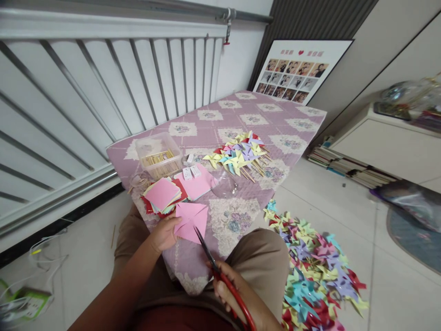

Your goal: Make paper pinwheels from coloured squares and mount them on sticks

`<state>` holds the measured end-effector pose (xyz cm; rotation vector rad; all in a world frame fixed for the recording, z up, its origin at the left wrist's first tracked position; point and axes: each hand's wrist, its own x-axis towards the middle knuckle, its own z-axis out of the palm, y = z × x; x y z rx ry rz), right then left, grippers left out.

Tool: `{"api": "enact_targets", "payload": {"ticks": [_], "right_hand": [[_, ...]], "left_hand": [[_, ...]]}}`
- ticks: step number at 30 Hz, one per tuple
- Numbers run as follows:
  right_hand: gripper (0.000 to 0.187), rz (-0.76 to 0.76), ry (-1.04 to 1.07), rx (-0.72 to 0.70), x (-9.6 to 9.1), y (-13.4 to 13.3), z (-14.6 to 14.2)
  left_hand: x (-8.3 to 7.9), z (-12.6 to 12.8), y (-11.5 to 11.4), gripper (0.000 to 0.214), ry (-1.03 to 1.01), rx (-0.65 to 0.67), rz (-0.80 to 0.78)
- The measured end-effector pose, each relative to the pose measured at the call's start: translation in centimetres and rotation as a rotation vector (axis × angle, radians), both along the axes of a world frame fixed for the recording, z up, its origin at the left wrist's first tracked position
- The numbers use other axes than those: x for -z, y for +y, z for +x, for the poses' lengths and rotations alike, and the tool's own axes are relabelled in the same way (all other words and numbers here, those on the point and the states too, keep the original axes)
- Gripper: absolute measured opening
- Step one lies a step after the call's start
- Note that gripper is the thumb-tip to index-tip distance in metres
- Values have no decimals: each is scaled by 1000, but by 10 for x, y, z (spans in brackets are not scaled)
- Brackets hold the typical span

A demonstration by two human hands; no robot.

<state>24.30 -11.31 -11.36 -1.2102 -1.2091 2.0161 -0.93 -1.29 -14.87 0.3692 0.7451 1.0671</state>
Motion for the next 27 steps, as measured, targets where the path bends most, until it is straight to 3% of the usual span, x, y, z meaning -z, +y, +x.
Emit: {"api": "enact_targets", "payload": {"ticks": [4,10,18,27], "right_hand": [[68,77,-61,-123,-1,5,-1],[65,67,-81,-112,5,7,-5],[69,37,-144,-96,7,10,-9],[71,86,-189,-106,0,13,-10]], "left_hand": [[-6,1,1,37,4,-5,-31],[-8,0,1,34,-30,-2,-36],[2,-1,1,35,-41,-8,-22],[2,-2,1,34,-39,-6,-14]]}}
